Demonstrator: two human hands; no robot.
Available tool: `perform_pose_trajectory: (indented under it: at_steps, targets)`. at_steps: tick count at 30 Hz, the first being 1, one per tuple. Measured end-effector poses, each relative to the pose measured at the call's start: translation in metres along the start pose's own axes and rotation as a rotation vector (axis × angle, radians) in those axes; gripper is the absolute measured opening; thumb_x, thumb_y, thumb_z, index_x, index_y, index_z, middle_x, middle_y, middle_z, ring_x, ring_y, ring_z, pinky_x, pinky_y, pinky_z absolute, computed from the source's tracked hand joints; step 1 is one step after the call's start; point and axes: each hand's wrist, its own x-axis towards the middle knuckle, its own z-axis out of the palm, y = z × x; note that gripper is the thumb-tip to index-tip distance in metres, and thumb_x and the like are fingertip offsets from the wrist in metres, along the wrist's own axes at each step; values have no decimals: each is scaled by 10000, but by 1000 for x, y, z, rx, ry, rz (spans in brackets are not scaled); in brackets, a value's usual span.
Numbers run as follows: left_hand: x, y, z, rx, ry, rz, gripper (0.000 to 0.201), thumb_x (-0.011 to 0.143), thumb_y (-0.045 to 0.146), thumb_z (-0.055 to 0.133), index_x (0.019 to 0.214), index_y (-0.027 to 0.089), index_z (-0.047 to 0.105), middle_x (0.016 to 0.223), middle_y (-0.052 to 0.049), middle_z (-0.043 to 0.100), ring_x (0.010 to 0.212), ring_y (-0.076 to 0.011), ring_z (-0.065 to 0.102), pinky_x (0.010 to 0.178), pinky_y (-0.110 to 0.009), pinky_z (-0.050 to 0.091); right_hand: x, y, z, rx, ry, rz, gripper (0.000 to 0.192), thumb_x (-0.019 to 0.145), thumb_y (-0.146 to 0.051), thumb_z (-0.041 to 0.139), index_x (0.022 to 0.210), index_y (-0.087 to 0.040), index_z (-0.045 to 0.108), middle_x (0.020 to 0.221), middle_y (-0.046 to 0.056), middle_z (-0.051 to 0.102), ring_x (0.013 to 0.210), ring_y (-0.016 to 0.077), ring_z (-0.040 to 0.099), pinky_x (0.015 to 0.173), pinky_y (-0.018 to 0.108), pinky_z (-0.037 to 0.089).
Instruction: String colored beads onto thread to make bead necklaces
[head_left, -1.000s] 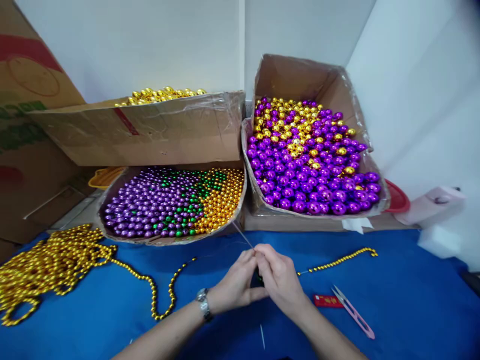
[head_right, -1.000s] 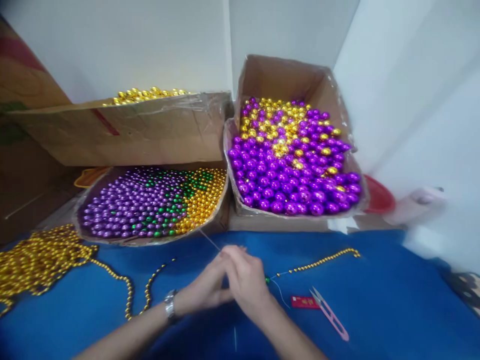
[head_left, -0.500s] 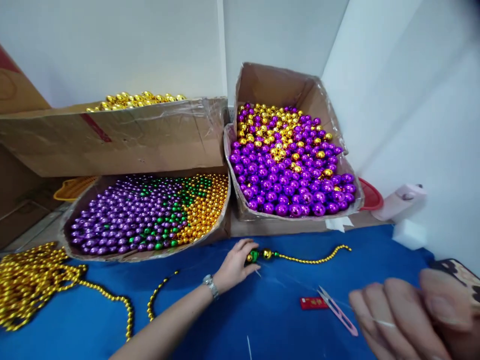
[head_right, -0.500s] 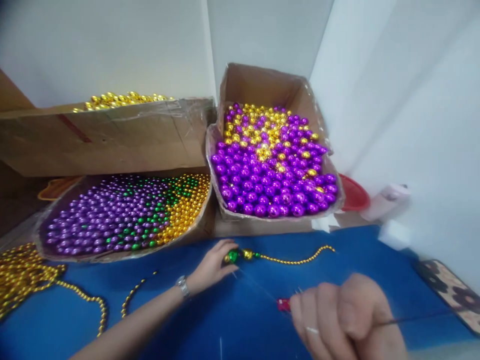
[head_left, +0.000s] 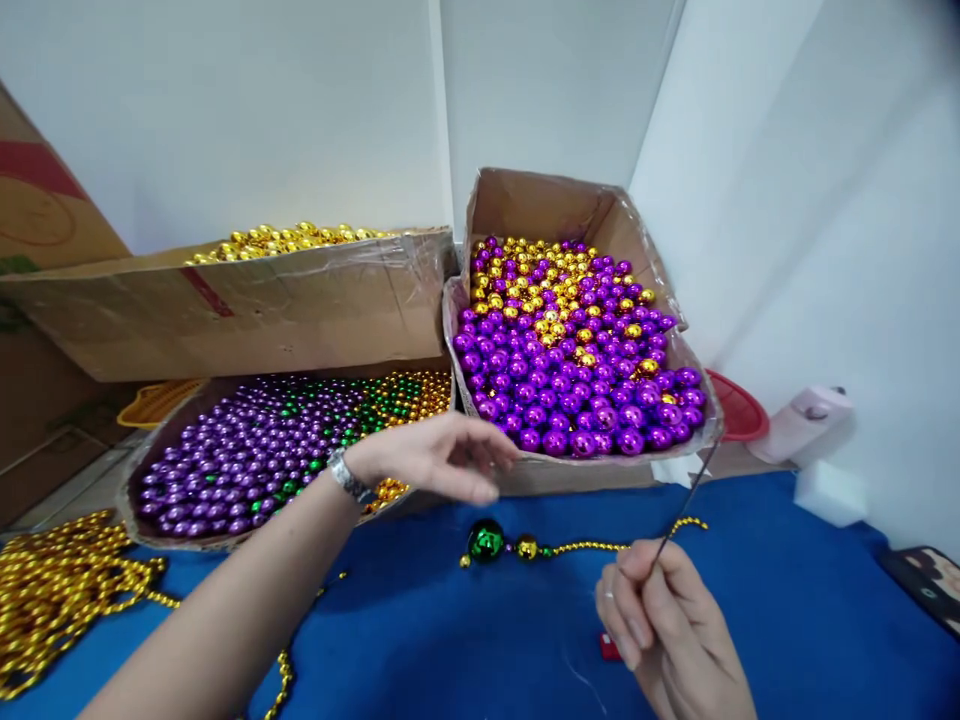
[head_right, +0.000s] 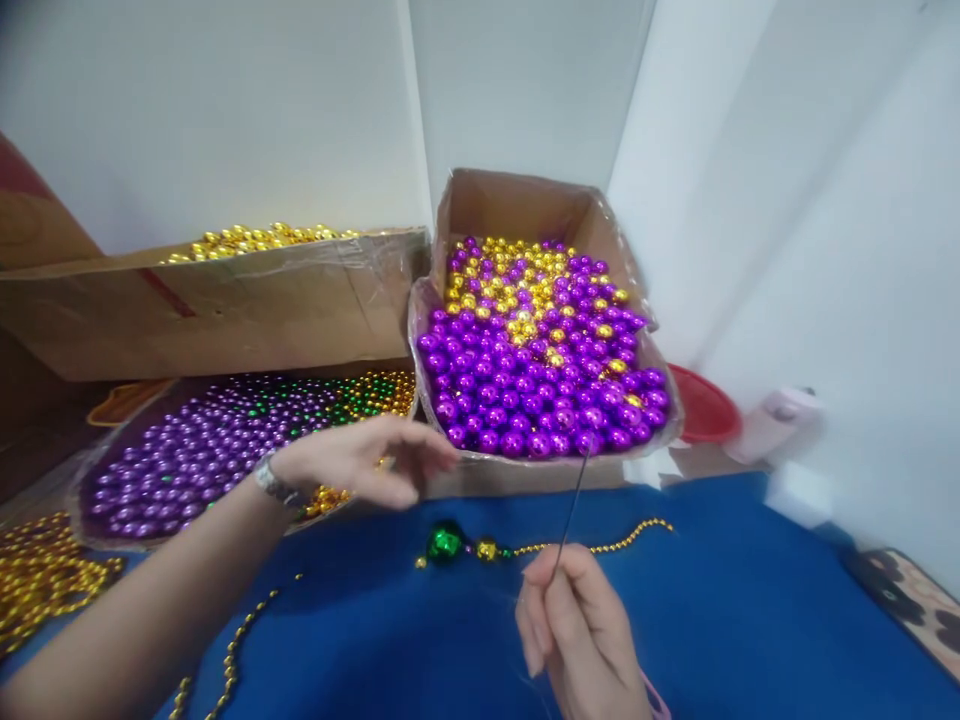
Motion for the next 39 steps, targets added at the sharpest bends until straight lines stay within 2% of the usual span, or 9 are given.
perform_pose_trajectory:
  at_steps: [2, 4, 7, 12, 15, 20, 23, 29, 39]
  targets:
    - [14, -7, -6, 159, 277, -40, 313, 809, 349, 588, 1058, 166, 635, 954, -87, 662, 840, -203, 596, 735, -308, 460, -1, 0, -1, -10, 14, 9, 201, 959, -354, 435, 894, -210, 558, 546, -53, 387, 468, 68, 396, 453, 194, 304]
    - [30, -19, -3, 498, 536, -108, 257, 788, 344, 604, 953, 154, 654, 918, -117, 648, 925, -274, 556, 814, -393, 409, -1, 3, -1, -38, 13, 23, 197, 965, -347, 420, 919, -210, 554, 557, -52, 387, 474, 73, 405, 457, 201, 307]
    - [53, -40, 3, 804, 526, -195, 198, 650, 293, 730, 760, 157, 637, 816, -140, 647, 1028, -383, 471, 873, -514, 310, -1, 8, 0, -121, 15, 21, 184, 967, -336, 416, 954, -205, 545, 579, -46, 401, 493, 86, 430, 465, 214, 317]
    - [60, -46, 7, 776, 485, -211, 132, 643, 197, 710, 718, 145, 615, 771, -129, 632, 1026, -386, 481, 893, -557, 252, -2, 12, 3, -304, 53, 14, 209, 962, -364, 414, 965, -197, 540, 587, -43, 421, 500, 96, 445, 473, 218, 346]
    - [40, -30, 15, 517, 595, -131, 239, 727, 233, 650, 952, 159, 614, 935, -109, 620, 960, -288, 535, 880, -472, 347, -4, 12, 6, -513, 73, 14, 255, 963, -385, 392, 991, -188, 552, 588, -35, 459, 515, 107, 477, 499, 224, 384]
    - [-16, -17, 48, -746, 808, -94, 269, 810, 243, 599, 1068, 184, 551, 945, -45, 623, 828, -166, 621, 725, -291, 498, -2, 24, 9, -921, -74, -72, 239, 955, -312, 398, 1044, -190, 584, 646, -1, 574, 582, 131, 581, 570, 218, 461]
    - [-44, -25, 69, -1218, 912, -192, 273, 816, 195, 588, 1088, 177, 571, 956, -46, 647, 855, -170, 656, 734, -261, 533, -1, 42, 8, -1040, -197, -186, 214, 940, -244, 410, 1021, -202, 604, 833, 46, 665, 744, 164, 652, 668, 219, 500]
    - [-71, -37, 89, -1418, 1054, -236, 160, 791, 145, 623, 951, 145, 633, 945, -47, 680, 896, -186, 667, 816, -281, 551, -5, 72, 8, -1094, -288, -254, 231, 937, -200, 389, 1058, -192, 586, 949, 84, 688, 842, 188, 670, 729, 241, 525]
    - [-69, -32, 95, -1396, 1133, -241, 195, 753, 129, 673, 928, 145, 588, 920, -38, 669, 869, -181, 666, 866, -336, 531, -7, 77, 9, -1178, -309, -281, 225, 938, -187, 378, 1053, -191, 572, 864, 72, 680, 751, 170, 671, 696, 234, 527]
